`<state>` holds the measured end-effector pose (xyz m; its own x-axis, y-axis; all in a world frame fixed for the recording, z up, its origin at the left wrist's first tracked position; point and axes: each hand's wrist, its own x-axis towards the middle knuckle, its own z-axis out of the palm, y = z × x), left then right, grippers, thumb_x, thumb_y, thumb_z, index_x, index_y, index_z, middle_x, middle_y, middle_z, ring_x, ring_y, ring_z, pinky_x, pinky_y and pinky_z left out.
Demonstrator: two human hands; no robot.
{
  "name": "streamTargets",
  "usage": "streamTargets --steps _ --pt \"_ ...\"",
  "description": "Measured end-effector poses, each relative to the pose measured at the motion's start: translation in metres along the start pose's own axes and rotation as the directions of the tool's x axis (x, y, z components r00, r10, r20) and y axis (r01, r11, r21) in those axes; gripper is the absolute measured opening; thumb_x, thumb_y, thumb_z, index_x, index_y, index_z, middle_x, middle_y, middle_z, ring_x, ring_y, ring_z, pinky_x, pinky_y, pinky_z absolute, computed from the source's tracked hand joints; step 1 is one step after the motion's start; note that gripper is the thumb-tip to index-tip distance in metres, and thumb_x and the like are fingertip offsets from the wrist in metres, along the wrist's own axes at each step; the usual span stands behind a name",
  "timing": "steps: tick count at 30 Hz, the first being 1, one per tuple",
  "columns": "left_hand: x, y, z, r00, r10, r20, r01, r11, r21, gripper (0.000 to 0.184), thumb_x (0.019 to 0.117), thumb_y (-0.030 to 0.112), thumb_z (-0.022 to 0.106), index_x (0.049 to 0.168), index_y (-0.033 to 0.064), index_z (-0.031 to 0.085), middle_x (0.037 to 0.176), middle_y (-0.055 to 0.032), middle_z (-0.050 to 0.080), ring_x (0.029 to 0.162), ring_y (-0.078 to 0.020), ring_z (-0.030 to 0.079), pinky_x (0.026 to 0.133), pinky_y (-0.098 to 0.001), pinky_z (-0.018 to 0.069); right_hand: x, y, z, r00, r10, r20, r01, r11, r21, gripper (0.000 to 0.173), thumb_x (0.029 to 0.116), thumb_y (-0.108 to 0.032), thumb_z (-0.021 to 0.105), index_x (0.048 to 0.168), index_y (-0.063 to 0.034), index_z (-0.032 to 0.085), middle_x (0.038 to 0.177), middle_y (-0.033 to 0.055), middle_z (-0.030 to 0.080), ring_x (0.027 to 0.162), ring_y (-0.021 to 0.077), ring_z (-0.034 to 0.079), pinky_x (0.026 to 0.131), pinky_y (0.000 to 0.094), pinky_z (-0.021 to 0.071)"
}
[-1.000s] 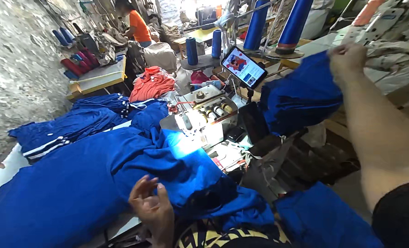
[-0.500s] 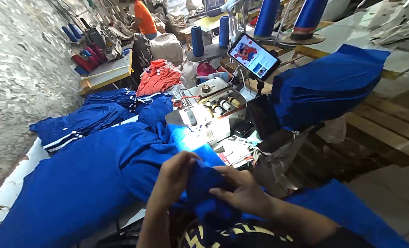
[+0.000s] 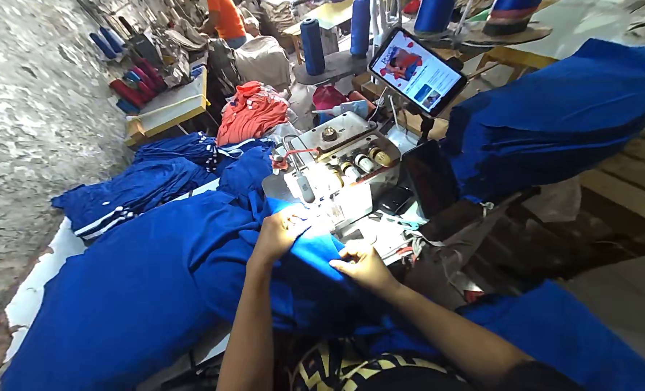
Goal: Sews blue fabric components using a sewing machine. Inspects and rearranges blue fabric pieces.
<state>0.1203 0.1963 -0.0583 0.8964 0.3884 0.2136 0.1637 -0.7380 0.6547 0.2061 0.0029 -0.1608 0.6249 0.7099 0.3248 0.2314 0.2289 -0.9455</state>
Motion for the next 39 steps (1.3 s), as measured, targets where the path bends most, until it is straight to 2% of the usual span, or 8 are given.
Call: streamTargets --steps 8,11,15,25,30,33,35,39 --pt "0.004 0.004 0.004 0.996 0.091 0.021 -0.093 0.993 0.079 0.012 0.0930 0.007 0.068 0.096 -0.0026 0.074 0.097 -0.0125 0.073 0.087 -0.0162 0.068 0.082 -0.0350 0.0557 -0.005 0.002 0.008 0.999 0.005 -0.043 -0.003 1.000 0.028 0.016 0.0827 -0.012 0.079 0.077 -0.0004 0.070 0.078 -0.0004 0.065 0.070 -0.0061 0.058 0.066 0.0100 0.0497" --pt "-0.012 0.006 0.021 0.958 0.285 -0.040 -0.247 0.885 0.395 0.020 0.0944 0.002 0.063 0.104 0.0047 0.079 0.108 -0.0181 0.072 0.101 -0.0341 0.071 0.089 -0.0526 0.0563 -0.013 0.009 0.006 0.999 -0.006 -0.041 0.004 0.998 -0.058 0.014 0.0880 -0.013 0.074 0.084 -0.0002 0.075 0.082 0.0031 0.068 0.075 -0.0028 0.062 0.072 0.0129 0.0524" --pt "-0.040 0.029 0.067 0.922 0.323 -0.215 -0.100 0.734 0.672 0.030 0.0888 -0.007 0.058 0.111 0.0004 0.077 0.109 -0.0185 0.075 0.104 -0.0395 0.071 0.093 -0.0614 0.0483 -0.019 0.007 0.000 0.989 -0.077 -0.124 0.062 0.990 -0.127 0.014 0.0881 -0.012 0.072 0.086 0.0006 0.077 0.080 0.0038 0.070 0.073 -0.0045 0.063 0.071 0.0109 0.0521" --pt "-0.024 0.030 0.072 0.942 0.102 -0.321 0.054 0.895 0.443 0.026 0.0950 0.003 0.054 0.106 -0.0126 0.071 0.114 -0.0302 0.070 0.116 -0.0475 0.064 0.107 -0.0573 0.0451 0.001 -0.010 0.000 0.950 -0.247 -0.192 0.194 0.947 -0.258 0.014 0.0888 -0.010 0.067 0.086 0.0031 0.073 0.081 0.0088 0.070 0.069 0.0000 0.063 0.065 0.0118 0.0521" --pt "0.007 0.004 0.043 0.917 -0.078 -0.392 0.141 0.981 0.136 0.040 0.0910 0.008 0.068 0.124 -0.0125 0.059 0.122 -0.0328 0.061 0.117 -0.0455 0.060 0.101 -0.0564 0.0471 0.041 -0.052 0.005 0.995 0.090 -0.037 -0.097 0.916 -0.390 0.021 0.0949 -0.010 0.058 0.095 0.0075 0.069 0.083 0.0157 0.066 0.074 0.0180 0.062 0.071 0.0337 0.0508" --pt "-0.005 -0.007 0.039 0.828 -0.198 -0.525 0.251 0.967 0.032 0.064 0.0888 0.005 0.070 0.141 -0.0152 0.041 0.142 -0.0383 0.047 0.131 -0.0485 0.051 0.107 -0.0543 0.0440 0.052 -0.067 -0.002 0.952 0.299 0.074 -0.255 0.899 -0.356 0.023 0.0999 -0.008 0.055 0.109 0.0094 0.066 0.087 0.0144 0.067 0.072 0.0147 0.065 0.072 0.0319 0.0564" --pt "-0.044 0.003 0.028 0.875 -0.404 -0.268 0.421 0.907 0.006 0.075 0.0931 0.022 0.072 0.148 -0.0131 0.035 0.135 -0.0370 0.055 0.126 -0.0449 0.058 0.106 -0.0552 0.0460 0.046 -0.070 -0.011 0.911 0.397 0.114 -0.364 0.901 -0.235 0.023 0.1049 -0.010 0.050 0.118 0.0064 0.059 0.075 0.0082 0.068 0.055 0.0103 0.066 0.057 0.0265 0.0588" --pt "-0.133 -0.007 -0.038 0.818 -0.389 0.424 0.354 0.921 0.163 0.026 0.0929 0.022 0.072 0.102 -0.0017 0.072 0.089 -0.0140 0.072 0.086 -0.0254 0.070 0.083 -0.0515 0.0554 0.010 -0.065 -0.047 0.832 0.494 0.254 -0.481 0.869 -0.114 0.032 0.1038 -0.012 0.055 0.132 -0.0013 0.045 0.072 0.0058 0.065 0.049 0.0139 0.065 0.049 0.0307 0.0584"
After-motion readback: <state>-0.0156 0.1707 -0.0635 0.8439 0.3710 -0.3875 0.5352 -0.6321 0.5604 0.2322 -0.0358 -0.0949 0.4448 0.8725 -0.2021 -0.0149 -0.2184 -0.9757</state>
